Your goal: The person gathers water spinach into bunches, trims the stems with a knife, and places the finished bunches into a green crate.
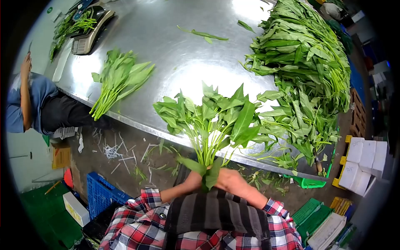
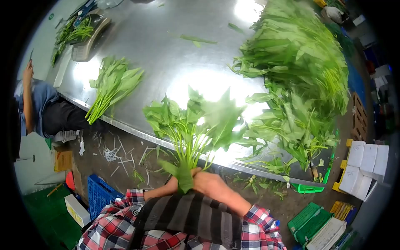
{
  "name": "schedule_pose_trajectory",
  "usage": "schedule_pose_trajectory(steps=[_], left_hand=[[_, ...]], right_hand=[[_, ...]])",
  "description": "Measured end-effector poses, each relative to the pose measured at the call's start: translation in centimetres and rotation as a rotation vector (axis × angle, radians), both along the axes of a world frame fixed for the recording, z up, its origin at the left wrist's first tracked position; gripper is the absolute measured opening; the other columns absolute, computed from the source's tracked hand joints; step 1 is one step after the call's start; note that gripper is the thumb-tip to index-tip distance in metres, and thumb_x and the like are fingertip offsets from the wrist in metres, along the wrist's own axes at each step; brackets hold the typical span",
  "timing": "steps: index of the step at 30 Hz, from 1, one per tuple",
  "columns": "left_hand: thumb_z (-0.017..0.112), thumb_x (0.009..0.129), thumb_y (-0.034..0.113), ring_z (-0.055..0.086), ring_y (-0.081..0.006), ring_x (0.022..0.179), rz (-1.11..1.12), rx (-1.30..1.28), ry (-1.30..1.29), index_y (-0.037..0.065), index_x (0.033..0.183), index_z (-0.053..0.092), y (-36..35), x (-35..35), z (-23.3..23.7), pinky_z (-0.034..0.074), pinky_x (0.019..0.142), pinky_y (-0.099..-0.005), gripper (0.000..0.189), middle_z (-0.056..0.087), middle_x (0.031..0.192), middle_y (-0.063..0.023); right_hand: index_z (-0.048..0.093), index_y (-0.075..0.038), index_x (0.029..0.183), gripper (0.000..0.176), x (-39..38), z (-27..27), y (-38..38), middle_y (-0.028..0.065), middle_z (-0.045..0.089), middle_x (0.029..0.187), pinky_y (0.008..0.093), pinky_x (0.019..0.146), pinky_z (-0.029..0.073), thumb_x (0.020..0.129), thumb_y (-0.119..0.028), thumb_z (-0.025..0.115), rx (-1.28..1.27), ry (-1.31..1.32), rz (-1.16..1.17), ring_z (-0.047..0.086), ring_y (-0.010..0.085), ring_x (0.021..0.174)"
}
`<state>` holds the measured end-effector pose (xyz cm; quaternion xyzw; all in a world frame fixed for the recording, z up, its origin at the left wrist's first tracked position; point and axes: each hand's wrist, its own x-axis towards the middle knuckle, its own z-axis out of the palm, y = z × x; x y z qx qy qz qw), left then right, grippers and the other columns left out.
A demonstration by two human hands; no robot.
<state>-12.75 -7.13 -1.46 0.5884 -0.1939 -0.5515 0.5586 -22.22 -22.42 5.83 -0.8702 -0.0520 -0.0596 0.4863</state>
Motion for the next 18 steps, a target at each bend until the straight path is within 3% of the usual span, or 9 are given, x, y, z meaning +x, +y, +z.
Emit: schedule_pose_trajectory(steps=[2,3,5,6,10,12,15,16,18], left_hand=[[0.057,0.088,0.017,0.055,-0.0104,0.077,-0.063,-0.099,-0.033,0.000,0.104,0.054,-0.2,0.0,-0.6,0.047,0.066,-0.0243,0.024,0.056,0.083,-0.0040],[0.055,0.090,0.018,0.056,-0.0112,0.081,-0.093,-0.149,-0.048,0.000,0.110,0.052,-0.2,0.0,-0.9,0.048,0.071,-0.0237,0.027,0.056,0.088,-0.0057],[0.053,0.090,0.013,0.056,-0.0152,0.082,0.082,0.098,0.705,-0.002,0.116,0.047,-1.4,1.2,3.5,0.049,0.083,-0.0323,0.031,0.055,0.088,-0.0088],[0.052,0.090,0.011,0.056,-0.0179,0.079,0.036,0.062,0.701,-0.005,0.117,0.045,-1.6,1.4,3.7,0.047,0.089,-0.0400,0.032,0.055,0.085,-0.0097],[0.053,0.090,0.011,0.057,-0.0186,0.074,-0.008,0.059,0.675,-0.007,0.113,0.046,-1.3,1.9,4.0,0.047,0.089,-0.0391,0.030,0.055,0.079,-0.0094],[0.054,0.089,0.012,0.057,-0.0172,0.074,-0.032,0.072,0.655,-0.006,0.110,0.048,-1.3,1.8,3.9,0.047,0.086,-0.0359,0.028,0.056,0.080,-0.0091],[0.057,0.086,0.015,0.058,-0.0152,0.075,-0.268,0.099,0.339,-0.002,0.106,0.053,-1.6,1.7,3.5,0.048,0.078,-0.0312,0.026,0.059,0.081,-0.0079],[0.057,0.085,0.016,0.058,-0.0145,0.076,-0.374,0.106,0.186,-0.001,0.104,0.055,-1.8,1.7,3.4,0.048,0.074,-0.0297,0.025,0.060,0.081,-0.0074],[0.057,0.085,0.018,0.058,-0.0141,0.076,-0.310,0.077,0.010,0.000,0.103,0.055,-2.5,1.4,5.8,0.047,0.071,-0.0281,0.026,0.060,0.082,-0.0074]], right_hand=[[0.061,-0.005,0.092,0.016,-0.6,-1.2,0.8,0.0076,0.059,0.090,0.0304,0.066,0.049,0.077,-0.012,0.062,0.066,0.025,0.065,0.058,0.0222,0.083],[0.060,-0.005,0.095,0.017,-1.2,-0.7,0.4,0.0071,0.059,0.094,0.0301,0.068,0.050,0.079,-0.013,0.061,0.265,0.204,-0.101,0.058,0.0203,0.084],[0.059,-0.004,0.100,0.019,-2.9,0.8,-1.4,0.0062,0.060,0.101,0.0294,0.072,0.050,0.084,-0.015,0.059,0.667,0.550,-0.433,0.058,0.0167,0.088],[0.056,-0.003,0.104,0.025,-3.5,0.9,-2.3,0.0073,0.059,0.103,0.0292,0.073,0.050,0.086,-0.020,0.057,0.812,0.509,-0.480,0.058,0.0170,0.089],[0.048,0.002,0.118,0.048,-5.6,1.0,-5.9,0.0120,0.058,0.109,0.0287,0.077,0.050,0.091,-0.038,0.049,1.376,0.285,-0.691,0.058,0.0180,0.093],[0.042,0.003,0.126,0.052,-5.1,-0.4,-2.8,0.0159,0.054,0.116,0.0341,0.086,0.047,0.092,-0.036,0.047,1.129,0.652,-0.518,0.057,0.0228,0.099],[0.041,0.002,0.126,0.041,0.3,0.1,-0.2,0.0116,0.054,0.116,0.0246,0.077,0.045,0.090,-0.018,0.049,1.094,0.756,-0.268,0.055,0.0133,0.093],[0.042,0.002,0.122,0.041,1.6,-0.3,-0.1,0.0115,0.058,0.108,0.0258,0.070,0.047,0.086,-0.015,0.054,1.176,0.795,-0.331,0.058,0.0148,0.090],[0.044,0.002,0.119,0.041,3.5,0.3,0.7,0.0121,0.061,0.099,0.0269,0.068,0.047,0.084,-0.014,0.057,1.194,0.748,-0.402,0.060,0.0167,0.087]])
